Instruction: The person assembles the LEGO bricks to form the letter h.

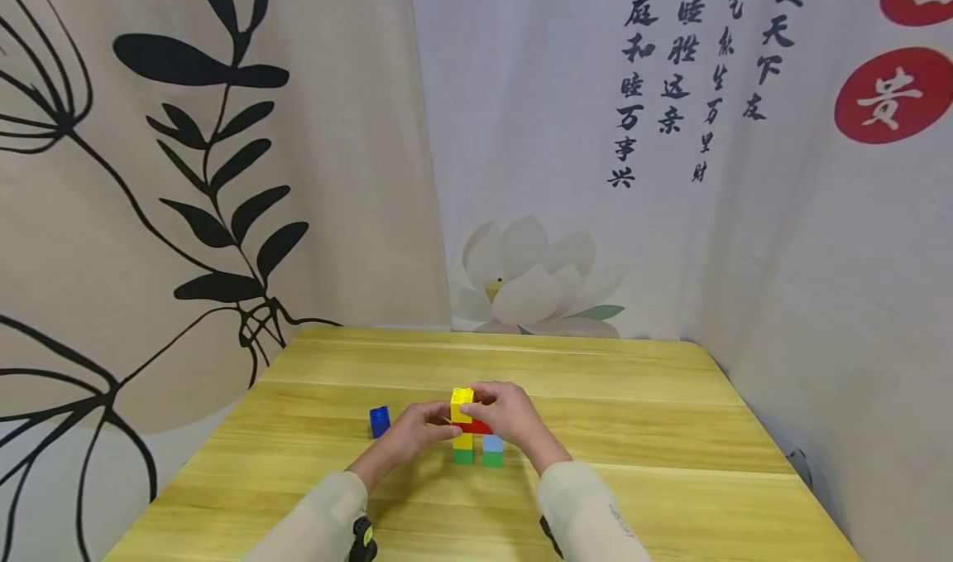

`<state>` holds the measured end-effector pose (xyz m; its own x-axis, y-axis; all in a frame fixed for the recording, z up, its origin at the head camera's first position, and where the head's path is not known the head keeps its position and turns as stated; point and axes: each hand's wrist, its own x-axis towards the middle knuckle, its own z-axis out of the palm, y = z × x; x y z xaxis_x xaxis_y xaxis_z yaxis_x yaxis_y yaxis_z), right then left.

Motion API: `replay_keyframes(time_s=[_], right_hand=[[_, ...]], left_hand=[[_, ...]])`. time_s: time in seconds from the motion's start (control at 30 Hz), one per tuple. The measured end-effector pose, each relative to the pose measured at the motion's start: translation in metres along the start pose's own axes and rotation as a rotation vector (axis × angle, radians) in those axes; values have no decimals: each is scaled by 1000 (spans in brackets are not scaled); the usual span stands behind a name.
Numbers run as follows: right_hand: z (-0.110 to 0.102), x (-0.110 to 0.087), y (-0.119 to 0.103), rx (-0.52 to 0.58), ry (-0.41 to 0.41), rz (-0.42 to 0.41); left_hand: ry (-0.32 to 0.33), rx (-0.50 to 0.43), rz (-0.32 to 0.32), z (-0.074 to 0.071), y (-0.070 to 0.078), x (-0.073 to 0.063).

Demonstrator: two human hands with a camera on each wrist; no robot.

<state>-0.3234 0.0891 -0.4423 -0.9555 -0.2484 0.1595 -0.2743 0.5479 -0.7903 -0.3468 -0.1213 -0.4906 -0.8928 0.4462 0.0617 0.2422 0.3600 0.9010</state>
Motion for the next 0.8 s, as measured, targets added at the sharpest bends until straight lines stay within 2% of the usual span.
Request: replay_keyframes(time_s=[0.5,0.8], right_hand=[[3,-2,5,16,27,10],[7,-5,3,36,35,19]], left_hand=[[9,-13,14,1,2,-1],[19,-8,21,1,-3,-1]])
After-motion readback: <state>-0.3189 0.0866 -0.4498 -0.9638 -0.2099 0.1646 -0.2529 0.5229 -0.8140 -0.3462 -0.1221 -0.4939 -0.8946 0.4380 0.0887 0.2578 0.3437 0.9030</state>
